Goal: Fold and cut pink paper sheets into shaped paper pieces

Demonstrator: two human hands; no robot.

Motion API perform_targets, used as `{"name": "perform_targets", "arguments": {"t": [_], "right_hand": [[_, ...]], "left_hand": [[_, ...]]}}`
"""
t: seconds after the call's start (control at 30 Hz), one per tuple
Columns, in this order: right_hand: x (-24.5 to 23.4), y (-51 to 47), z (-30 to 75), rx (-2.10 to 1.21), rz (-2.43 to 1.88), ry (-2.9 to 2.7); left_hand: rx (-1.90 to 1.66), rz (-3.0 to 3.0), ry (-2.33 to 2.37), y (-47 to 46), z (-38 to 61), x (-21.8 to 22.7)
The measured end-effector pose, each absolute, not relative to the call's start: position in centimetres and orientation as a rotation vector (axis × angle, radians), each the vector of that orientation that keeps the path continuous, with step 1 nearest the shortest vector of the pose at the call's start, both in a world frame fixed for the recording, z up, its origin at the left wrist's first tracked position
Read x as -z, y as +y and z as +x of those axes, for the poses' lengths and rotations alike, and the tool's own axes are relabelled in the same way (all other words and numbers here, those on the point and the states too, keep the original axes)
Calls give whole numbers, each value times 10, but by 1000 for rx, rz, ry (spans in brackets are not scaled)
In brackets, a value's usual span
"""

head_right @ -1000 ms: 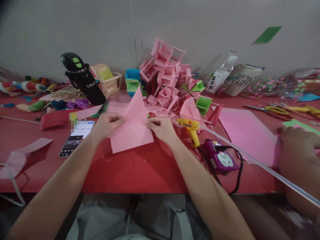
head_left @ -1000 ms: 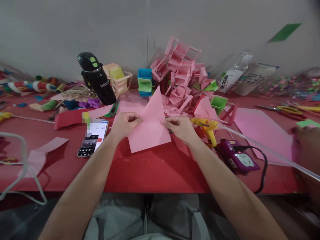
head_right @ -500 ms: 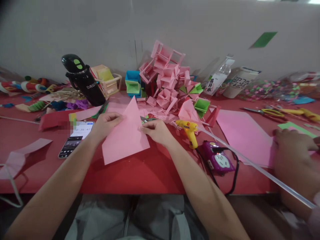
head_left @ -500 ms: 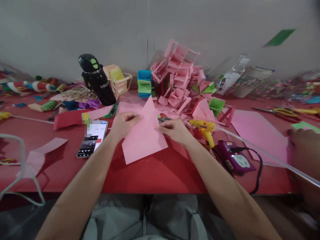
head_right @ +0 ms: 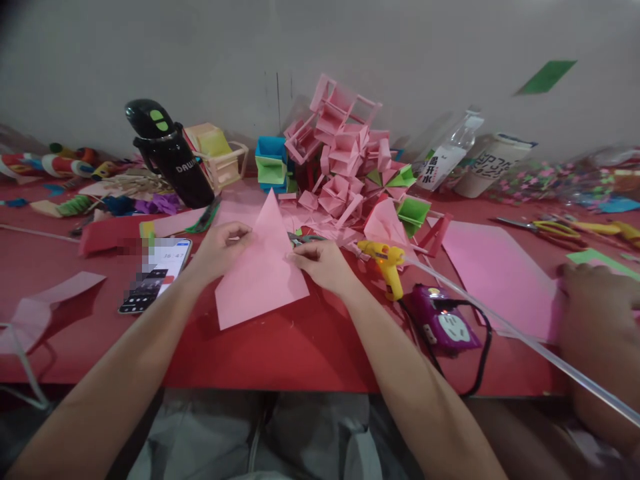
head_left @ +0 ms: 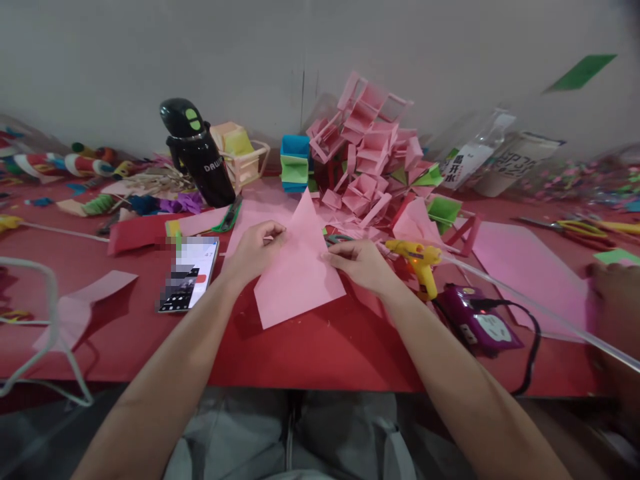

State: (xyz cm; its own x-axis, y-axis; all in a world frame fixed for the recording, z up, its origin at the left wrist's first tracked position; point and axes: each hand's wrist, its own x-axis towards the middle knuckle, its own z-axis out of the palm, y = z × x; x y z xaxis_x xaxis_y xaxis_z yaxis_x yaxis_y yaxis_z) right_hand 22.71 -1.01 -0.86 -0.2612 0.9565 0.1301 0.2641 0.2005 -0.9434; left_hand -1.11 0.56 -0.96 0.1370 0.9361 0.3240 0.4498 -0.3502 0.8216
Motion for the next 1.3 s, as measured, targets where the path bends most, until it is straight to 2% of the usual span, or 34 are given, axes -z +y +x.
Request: {"name": "perform_targets", "arguments": {"t": [0.6,1.3], "right_hand": [[3,-12,228,-1205,-1145,-1843],[-4,-20,225,-1245,-1141,-1906]], "left_hand": [[-1191,1708,1196,2,-5,3],[-1358,1765,1414,-2,-6,-4]]}}
